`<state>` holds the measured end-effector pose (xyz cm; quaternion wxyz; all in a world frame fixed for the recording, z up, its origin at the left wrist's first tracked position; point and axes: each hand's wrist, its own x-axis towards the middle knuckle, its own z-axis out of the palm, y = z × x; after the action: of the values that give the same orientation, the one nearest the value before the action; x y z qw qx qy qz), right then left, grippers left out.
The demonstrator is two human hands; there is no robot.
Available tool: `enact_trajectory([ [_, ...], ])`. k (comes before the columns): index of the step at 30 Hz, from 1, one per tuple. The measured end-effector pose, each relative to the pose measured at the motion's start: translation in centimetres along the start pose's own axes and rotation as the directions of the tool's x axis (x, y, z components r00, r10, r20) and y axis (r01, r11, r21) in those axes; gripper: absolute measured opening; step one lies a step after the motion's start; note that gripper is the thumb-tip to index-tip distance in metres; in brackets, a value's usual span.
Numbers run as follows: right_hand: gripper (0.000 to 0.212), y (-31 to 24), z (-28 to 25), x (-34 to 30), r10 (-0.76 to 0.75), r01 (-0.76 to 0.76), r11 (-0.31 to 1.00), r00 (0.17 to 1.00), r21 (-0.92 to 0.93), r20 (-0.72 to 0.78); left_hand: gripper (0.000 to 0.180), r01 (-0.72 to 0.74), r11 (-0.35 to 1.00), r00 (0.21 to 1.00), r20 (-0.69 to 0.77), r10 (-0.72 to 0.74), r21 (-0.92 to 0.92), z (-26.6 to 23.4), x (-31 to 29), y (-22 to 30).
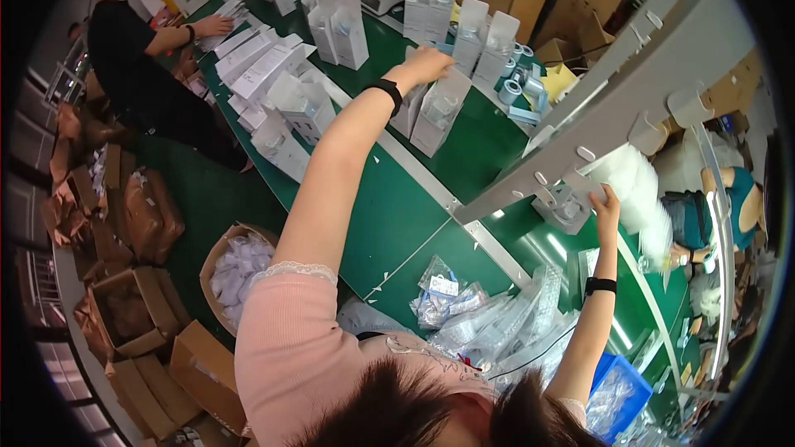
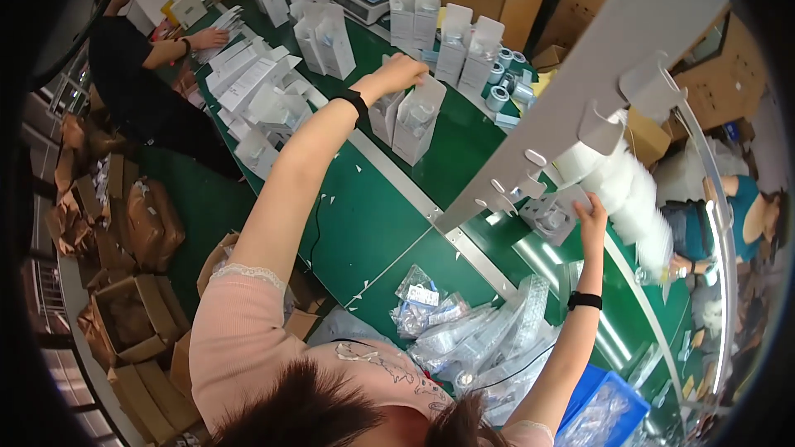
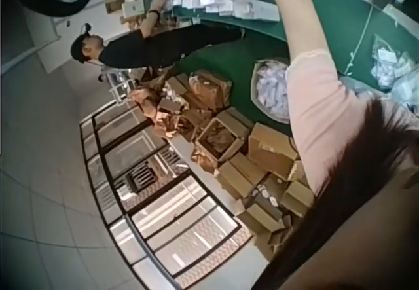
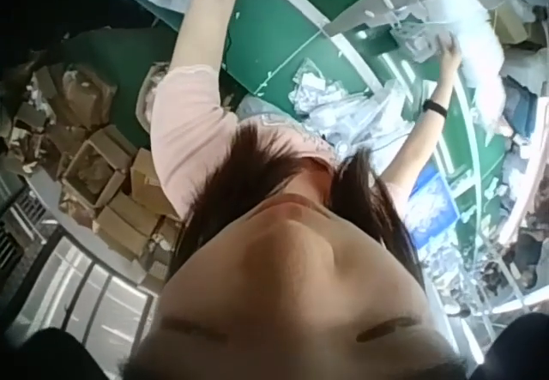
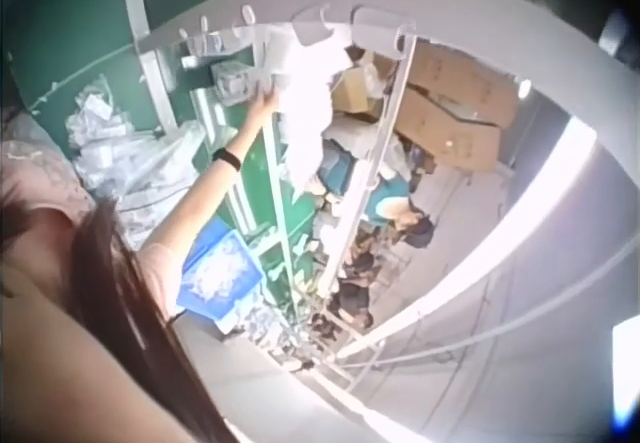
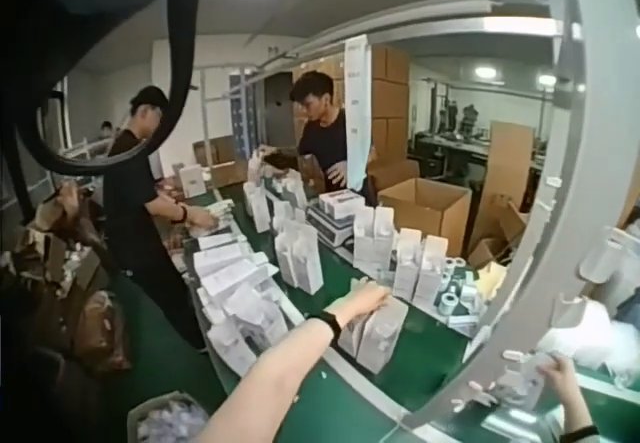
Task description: The person packs items by hand, placing a thermometer and a small plastic bag into a white box. They then insert a folded paper manual, close the box, and set it on the assembly line, repeating the process for multiple units.
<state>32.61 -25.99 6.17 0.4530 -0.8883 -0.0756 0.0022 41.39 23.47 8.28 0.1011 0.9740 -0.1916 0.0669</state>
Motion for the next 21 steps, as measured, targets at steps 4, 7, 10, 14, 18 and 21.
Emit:
enact_trajectory([
  [4, 0.034, -0.3, 1.7, 2.0, -0.14, 0.143, 0.99, 0.976, 0.008, -0.164, 0.034, 0.02, 0.992, 0.922, -0.387, 0.028, 0.121, -2.8, -5.8, 2.0],
  [7, 0.04, 0.6, 1.7, 1.8, -0.098, 0.152, 0.967, 0.963, 0.206, -0.251, 0.037, 0.04, 0.962, 0.881, -0.445, -0.162, -0.272, -7.7, -13.5, 4.8],
  [10, 0.044, 1.3, 1.0, -0.4, -0.233, 0.23, 0.971, 0.858, -0.063, -0.459, 0.035, 0.127, 0.79, 0.723, -0.489, -0.488, -0.6, -11.6, -22.8, 5.6],
  [14, 0.028, -11.7, 5.6, -9.9, -0.306, 0.279, 0.944, 0.537, -0.177, -0.786, 0.067, 0.237, 0.733, 0.26, -0.685, -0.681, -0.638, -4.8, -35.8, -1.8],
  [18, 0.018, -21.0, 20.5, -14.9, -0.432, 0.529, 0.845, 0.759, 0.076, -0.487, 0.103, 0.439, 0.631, 0.31, -0.551, -0.775, -0.64, 5.1, -37.3, -5.1],
  [21, 0.058, -27.5, 35.0, -9.5, -0.246, 0.235, 0.883, 0.969, 0.405, -0.026, 0.103, 0.279, 0.58, 0.371, -0.471, -0.8, -0.765, 8.1, -36.5, -6.0],
])
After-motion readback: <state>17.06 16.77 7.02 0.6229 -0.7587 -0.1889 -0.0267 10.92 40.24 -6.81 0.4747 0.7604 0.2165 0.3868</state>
